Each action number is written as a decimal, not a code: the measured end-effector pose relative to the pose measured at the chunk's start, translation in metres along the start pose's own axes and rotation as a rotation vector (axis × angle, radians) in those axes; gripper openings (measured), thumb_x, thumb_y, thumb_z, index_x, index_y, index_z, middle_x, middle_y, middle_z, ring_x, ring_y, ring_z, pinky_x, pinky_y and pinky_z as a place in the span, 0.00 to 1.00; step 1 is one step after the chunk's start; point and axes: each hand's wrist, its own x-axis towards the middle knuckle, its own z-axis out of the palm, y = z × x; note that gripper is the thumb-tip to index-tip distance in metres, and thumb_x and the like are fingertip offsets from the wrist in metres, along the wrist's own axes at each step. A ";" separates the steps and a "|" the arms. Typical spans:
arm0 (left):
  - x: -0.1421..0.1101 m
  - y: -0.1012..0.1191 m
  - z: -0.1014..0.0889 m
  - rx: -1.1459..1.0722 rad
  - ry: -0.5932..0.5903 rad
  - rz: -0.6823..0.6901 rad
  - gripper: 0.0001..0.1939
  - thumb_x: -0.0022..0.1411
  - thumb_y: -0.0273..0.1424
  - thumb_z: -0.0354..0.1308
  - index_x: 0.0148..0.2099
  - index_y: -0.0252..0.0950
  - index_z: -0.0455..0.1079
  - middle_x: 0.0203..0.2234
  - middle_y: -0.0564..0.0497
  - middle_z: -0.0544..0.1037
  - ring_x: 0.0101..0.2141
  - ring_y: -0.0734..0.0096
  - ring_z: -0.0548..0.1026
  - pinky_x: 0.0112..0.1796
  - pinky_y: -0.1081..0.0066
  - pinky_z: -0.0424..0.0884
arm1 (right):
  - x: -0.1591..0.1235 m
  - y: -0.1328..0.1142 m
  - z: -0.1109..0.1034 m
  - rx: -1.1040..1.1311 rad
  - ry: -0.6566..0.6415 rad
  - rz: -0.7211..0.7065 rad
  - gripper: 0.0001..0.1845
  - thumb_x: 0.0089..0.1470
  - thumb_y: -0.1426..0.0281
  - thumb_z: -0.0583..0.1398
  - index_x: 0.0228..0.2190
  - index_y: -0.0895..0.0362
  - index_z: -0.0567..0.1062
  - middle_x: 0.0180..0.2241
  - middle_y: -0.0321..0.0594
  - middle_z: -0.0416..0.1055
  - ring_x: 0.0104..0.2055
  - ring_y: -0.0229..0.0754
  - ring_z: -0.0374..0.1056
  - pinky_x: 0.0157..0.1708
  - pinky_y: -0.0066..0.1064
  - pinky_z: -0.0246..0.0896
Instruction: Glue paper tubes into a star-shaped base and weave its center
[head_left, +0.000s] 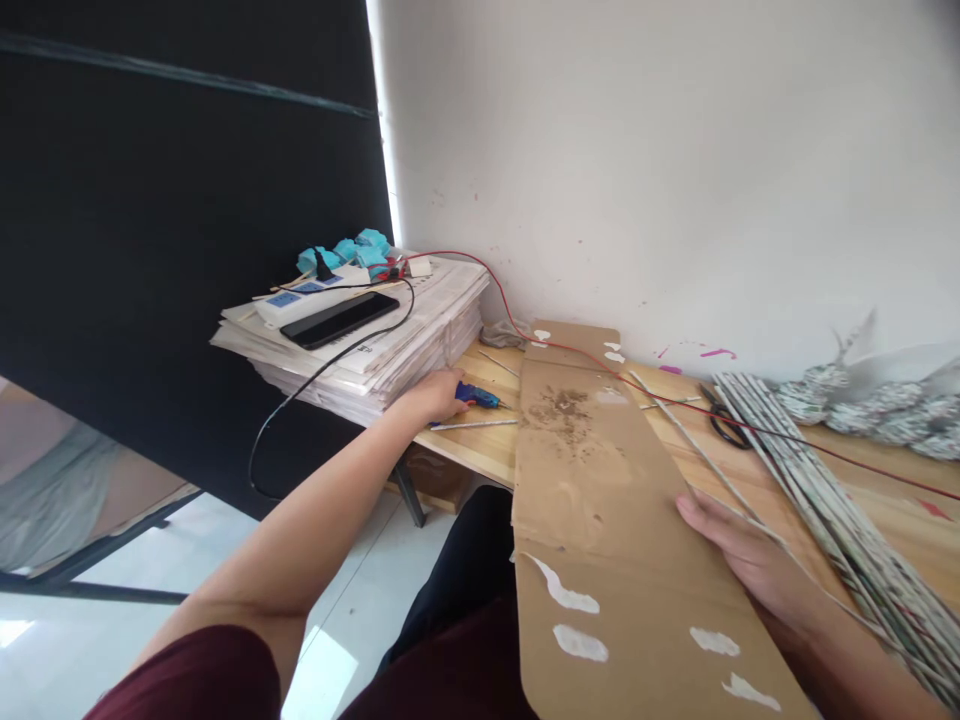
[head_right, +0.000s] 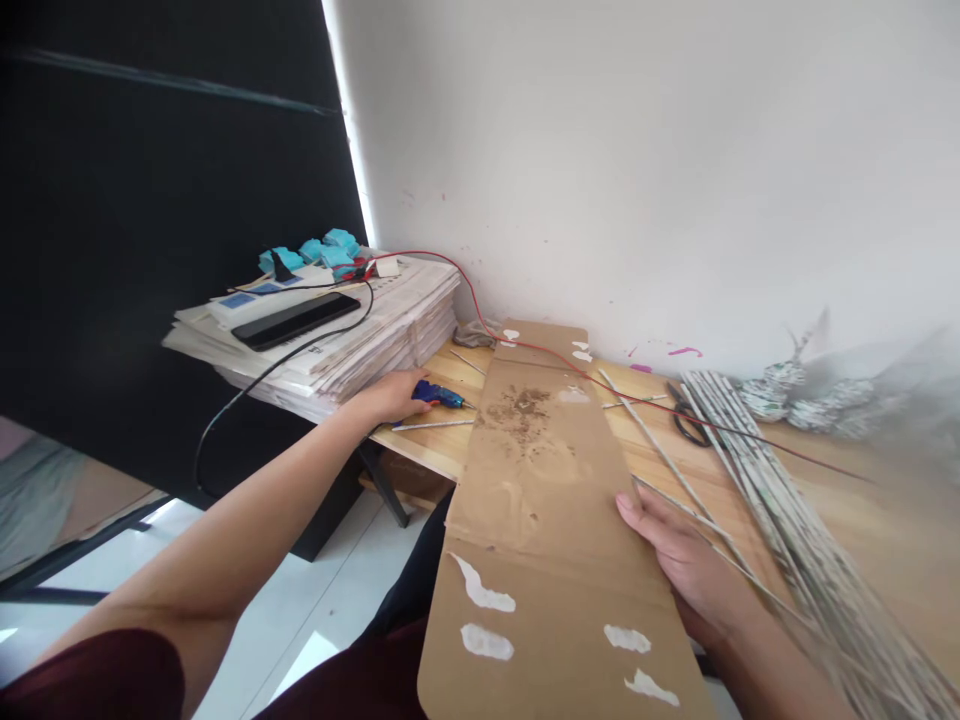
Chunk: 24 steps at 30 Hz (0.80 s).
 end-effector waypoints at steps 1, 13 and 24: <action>-0.008 -0.002 0.002 -0.005 0.008 -0.013 0.31 0.58 0.37 0.61 0.62 0.35 0.62 0.52 0.40 0.76 0.51 0.56 0.74 0.49 0.68 0.69 | 0.000 0.001 -0.001 0.003 0.000 0.001 0.29 0.51 0.62 0.65 0.55 0.46 0.70 0.45 0.43 0.78 0.43 0.53 0.76 0.44 0.42 0.74; -0.047 0.013 0.025 0.085 0.329 -0.160 0.24 0.66 0.27 0.46 0.62 0.29 0.61 0.47 0.35 0.74 0.45 0.56 0.77 0.45 0.66 0.71 | 0.000 0.007 -0.001 -0.009 0.001 -0.044 0.27 0.52 0.60 0.64 0.54 0.48 0.71 0.46 0.46 0.77 0.45 0.58 0.75 0.43 0.48 0.74; -0.072 0.008 -0.013 -0.229 0.558 -0.015 0.23 0.60 0.34 0.55 0.57 0.36 0.71 0.45 0.47 0.80 0.43 0.62 0.77 0.47 0.69 0.70 | 0.043 0.033 0.079 0.094 -0.143 -0.261 0.31 0.50 0.60 0.67 0.54 0.49 0.67 0.52 0.44 0.74 0.50 0.52 0.73 0.50 0.47 0.69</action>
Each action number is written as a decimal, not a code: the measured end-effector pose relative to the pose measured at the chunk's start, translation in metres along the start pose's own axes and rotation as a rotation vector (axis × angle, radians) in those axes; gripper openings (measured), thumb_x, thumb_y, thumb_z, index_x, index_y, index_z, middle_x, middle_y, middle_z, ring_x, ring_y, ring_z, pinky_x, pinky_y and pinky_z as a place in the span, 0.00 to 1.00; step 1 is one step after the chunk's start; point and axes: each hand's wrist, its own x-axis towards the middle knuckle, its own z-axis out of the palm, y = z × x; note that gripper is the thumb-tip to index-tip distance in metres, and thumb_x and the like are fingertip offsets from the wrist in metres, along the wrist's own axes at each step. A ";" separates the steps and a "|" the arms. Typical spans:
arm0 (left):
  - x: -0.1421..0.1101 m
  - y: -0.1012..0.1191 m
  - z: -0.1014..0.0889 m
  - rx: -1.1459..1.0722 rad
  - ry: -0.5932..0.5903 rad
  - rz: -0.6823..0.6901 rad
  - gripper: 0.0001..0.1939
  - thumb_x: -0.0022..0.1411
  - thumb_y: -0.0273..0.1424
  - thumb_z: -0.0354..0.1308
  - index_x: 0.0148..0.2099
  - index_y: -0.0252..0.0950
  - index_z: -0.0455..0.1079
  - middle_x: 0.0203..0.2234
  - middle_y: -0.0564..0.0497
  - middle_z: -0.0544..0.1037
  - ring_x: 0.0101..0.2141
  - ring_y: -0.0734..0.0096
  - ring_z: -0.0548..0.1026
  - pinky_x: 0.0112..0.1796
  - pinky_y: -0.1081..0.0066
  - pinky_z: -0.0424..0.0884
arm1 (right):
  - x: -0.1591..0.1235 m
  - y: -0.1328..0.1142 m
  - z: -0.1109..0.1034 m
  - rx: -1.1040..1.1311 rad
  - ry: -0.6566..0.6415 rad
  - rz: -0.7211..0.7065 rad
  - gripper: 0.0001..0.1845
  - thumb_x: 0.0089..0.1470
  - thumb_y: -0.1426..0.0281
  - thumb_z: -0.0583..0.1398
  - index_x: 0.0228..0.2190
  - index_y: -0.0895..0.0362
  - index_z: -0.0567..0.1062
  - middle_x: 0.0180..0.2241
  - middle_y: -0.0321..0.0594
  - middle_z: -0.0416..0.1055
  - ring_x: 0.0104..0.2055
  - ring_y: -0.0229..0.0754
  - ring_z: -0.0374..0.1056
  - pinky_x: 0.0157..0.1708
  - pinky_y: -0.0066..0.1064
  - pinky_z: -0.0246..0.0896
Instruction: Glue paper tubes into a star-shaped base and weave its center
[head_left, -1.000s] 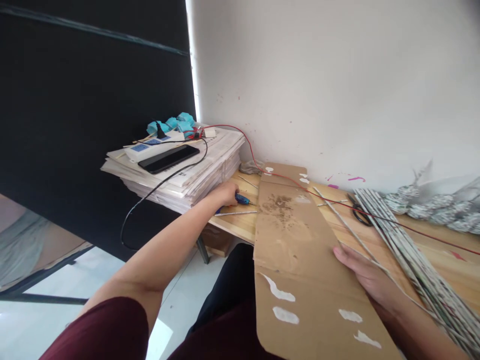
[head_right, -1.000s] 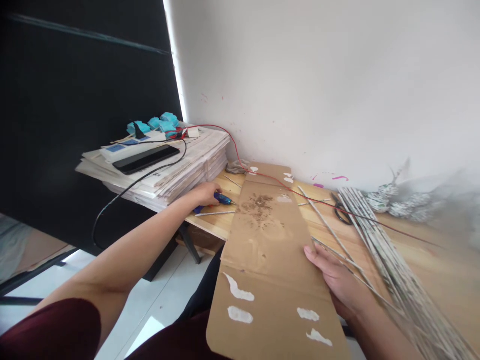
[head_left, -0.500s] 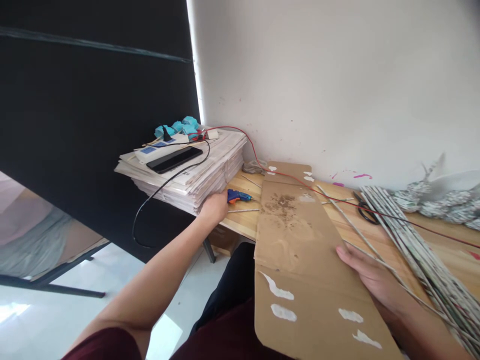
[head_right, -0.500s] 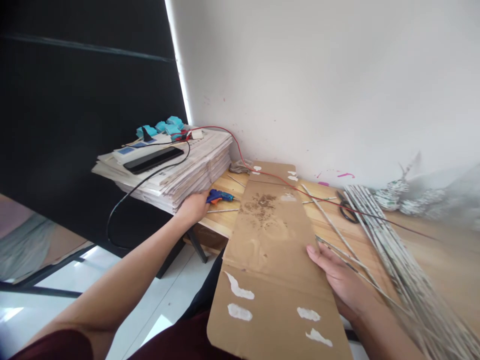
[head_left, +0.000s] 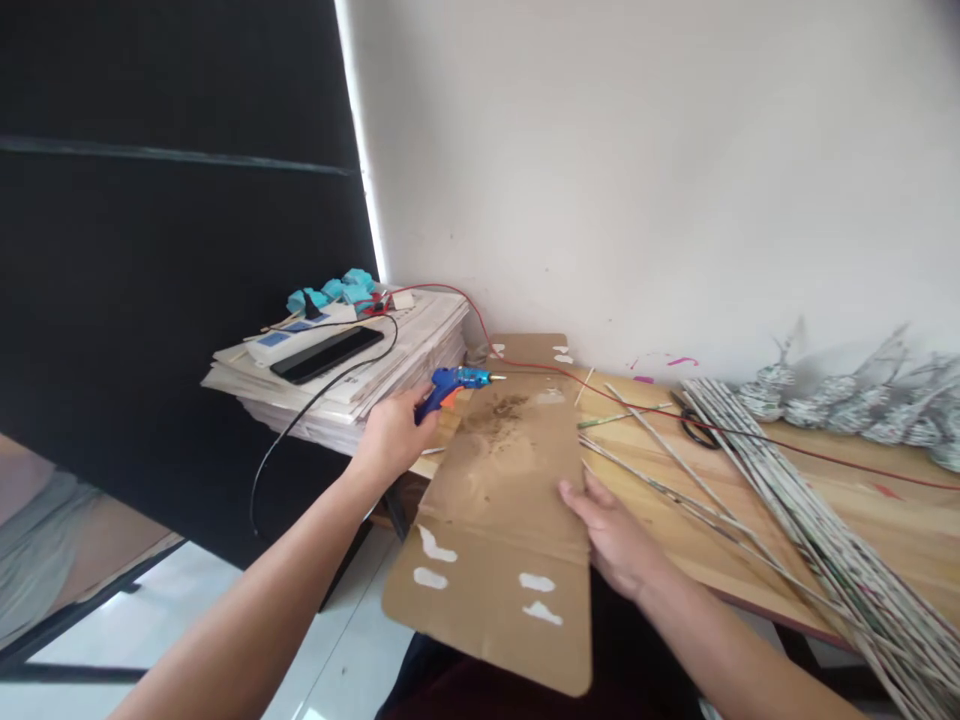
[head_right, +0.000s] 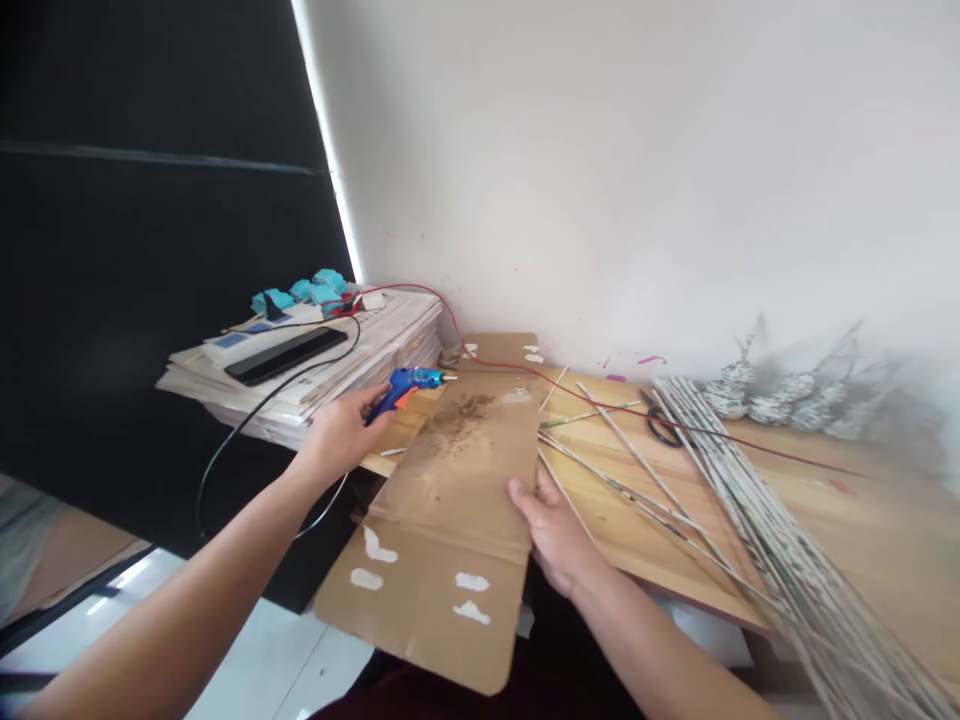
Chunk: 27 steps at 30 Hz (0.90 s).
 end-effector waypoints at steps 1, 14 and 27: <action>0.001 -0.003 0.004 -0.020 -0.010 0.002 0.23 0.60 0.35 0.55 0.57 0.37 0.71 0.45 0.48 0.80 0.43 0.63 0.78 0.47 0.70 0.70 | 0.006 0.007 0.009 0.015 -0.017 -0.008 0.32 0.49 0.59 0.67 0.54 0.50 0.67 0.51 0.44 0.74 0.51 0.53 0.72 0.50 0.48 0.68; 0.019 -0.026 0.053 0.069 -0.159 0.110 0.19 0.64 0.29 0.51 0.55 0.36 0.70 0.44 0.43 0.77 0.45 0.63 0.76 0.49 0.69 0.69 | 0.069 0.010 0.064 -0.116 -0.075 0.030 0.24 0.48 0.60 0.66 0.44 0.52 0.66 0.41 0.42 0.78 0.41 0.47 0.76 0.39 0.40 0.73; 0.018 -0.055 0.076 -0.116 -0.128 0.032 0.20 0.65 0.33 0.47 0.57 0.35 0.67 0.48 0.42 0.76 0.49 0.60 0.75 0.52 0.62 0.69 | 0.233 -0.146 -0.052 -1.478 0.233 -0.262 0.06 0.51 0.73 0.60 0.26 0.58 0.78 0.32 0.45 0.78 0.40 0.46 0.73 0.42 0.32 0.64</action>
